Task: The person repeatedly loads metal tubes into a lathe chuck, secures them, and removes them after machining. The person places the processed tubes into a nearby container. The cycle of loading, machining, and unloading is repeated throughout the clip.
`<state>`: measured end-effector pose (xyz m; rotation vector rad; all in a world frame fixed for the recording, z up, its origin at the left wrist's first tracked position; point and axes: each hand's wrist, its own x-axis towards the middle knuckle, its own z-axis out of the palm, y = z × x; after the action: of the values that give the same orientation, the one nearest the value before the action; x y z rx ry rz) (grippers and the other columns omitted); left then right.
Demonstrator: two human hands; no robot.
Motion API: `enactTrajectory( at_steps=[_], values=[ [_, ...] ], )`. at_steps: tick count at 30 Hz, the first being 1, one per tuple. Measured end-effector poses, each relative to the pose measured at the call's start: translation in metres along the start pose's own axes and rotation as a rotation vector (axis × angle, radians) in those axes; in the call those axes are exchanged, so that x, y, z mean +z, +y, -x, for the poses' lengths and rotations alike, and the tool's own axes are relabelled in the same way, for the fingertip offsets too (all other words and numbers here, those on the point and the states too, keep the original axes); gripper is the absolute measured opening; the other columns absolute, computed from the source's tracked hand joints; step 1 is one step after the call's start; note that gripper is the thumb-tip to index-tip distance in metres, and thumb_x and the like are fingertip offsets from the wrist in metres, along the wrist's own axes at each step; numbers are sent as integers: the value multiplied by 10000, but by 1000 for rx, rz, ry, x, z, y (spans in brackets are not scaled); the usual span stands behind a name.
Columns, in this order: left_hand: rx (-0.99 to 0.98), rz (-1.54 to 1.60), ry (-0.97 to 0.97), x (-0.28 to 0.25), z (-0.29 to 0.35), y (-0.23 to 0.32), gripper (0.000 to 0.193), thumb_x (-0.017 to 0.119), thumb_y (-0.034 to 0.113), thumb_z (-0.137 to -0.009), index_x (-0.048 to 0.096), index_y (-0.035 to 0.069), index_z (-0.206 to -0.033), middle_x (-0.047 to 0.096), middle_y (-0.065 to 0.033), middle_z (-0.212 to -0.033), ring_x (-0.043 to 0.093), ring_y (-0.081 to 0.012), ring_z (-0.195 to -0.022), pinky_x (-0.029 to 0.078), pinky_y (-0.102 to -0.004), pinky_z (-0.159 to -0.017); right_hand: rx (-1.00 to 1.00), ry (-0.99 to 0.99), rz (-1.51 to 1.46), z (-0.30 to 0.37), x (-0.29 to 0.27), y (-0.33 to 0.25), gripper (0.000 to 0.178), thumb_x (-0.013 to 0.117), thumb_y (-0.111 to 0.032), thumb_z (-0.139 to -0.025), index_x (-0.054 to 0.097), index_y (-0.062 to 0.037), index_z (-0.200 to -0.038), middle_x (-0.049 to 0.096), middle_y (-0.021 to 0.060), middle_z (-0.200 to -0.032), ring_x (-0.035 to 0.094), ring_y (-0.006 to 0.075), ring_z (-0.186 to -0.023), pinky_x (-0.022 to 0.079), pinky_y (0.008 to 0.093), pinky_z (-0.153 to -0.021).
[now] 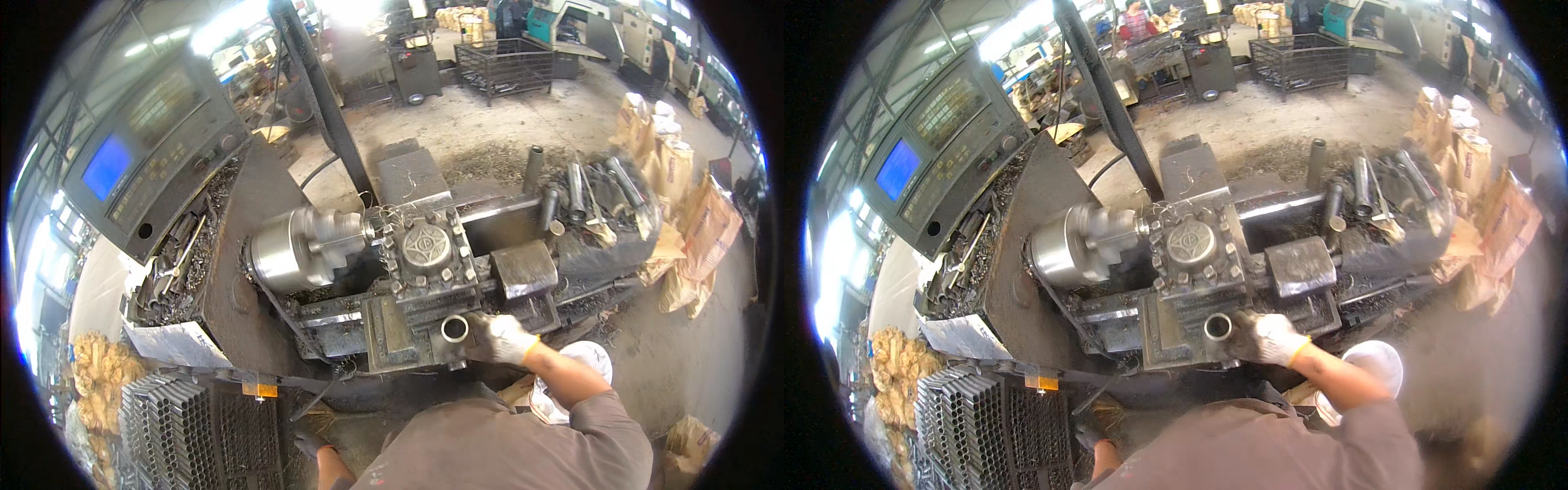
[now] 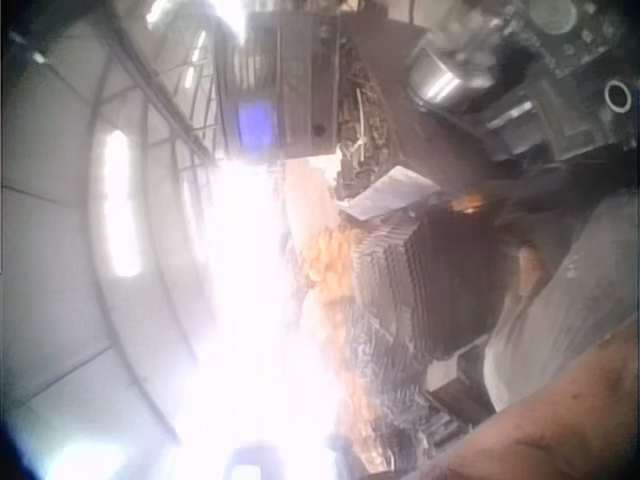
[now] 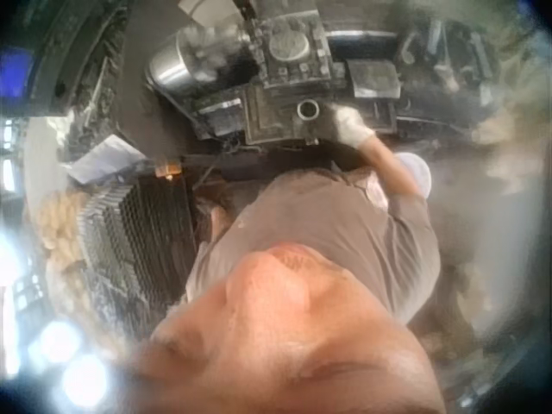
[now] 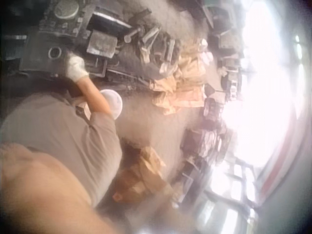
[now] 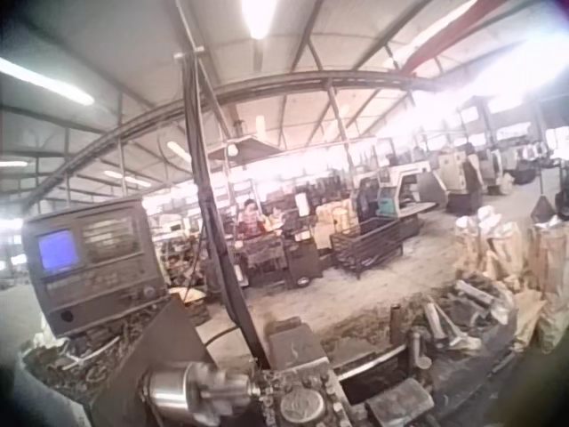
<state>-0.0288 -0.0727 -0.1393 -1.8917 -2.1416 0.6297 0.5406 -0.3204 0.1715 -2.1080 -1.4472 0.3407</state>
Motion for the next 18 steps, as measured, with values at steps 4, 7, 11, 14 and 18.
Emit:
enactTrajectory(
  at_steps=[4,7,11,14,18],
  values=[
    [-409,899,434,-94,-24,-2,620,523,451,-1083,536,13,-1521,574,-306,-1490,586,-428,-1353,481,-492,-1096,-267,51,-213,-39,-88,10,223,807,-181,-847,785,-63,-1035,778,169,-929,781,313,-837,634,408,-749],
    [-366,1203,441,-154,-26,-8,597,494,486,-1102,565,38,-1489,602,-294,-1456,613,-437,-1308,500,-502,-1055,-501,219,-223,-96,-122,-12,171,779,-71,-861,792,-75,-1031,778,131,-910,778,281,-816,639,376,-742],
    [-257,1106,451,-180,-17,-11,571,480,501,-1113,592,57,-1454,647,-246,-1397,645,-427,-1240,513,-486,-1018,-577,71,169,-192,-122,-51,190,752,-233,-907,788,-71,-1002,762,144,-879,751,283,-756,637,398,-730],
    [-168,1123,560,-167,-24,-18,517,510,468,-1113,620,37,-1376,686,-208,-1275,669,-397,-1120,519,-470,-957,-417,-160,493,-273,-103,-59,193,724,-261,-895,803,-99,-965,773,162,-846,749,304,-772,616,407,-711],
    [35,1491,422,-148,-46,-30,436,580,407,-1100,645,-1,-1242,691,-151,-1102,654,-303,-977,522,-437,-859,-222,-608,644,-361,-88,-21,248,678,-339,-975,828,-145,-1014,797,121,-1008,739,284,-823,597,448,-743]
  ],
)
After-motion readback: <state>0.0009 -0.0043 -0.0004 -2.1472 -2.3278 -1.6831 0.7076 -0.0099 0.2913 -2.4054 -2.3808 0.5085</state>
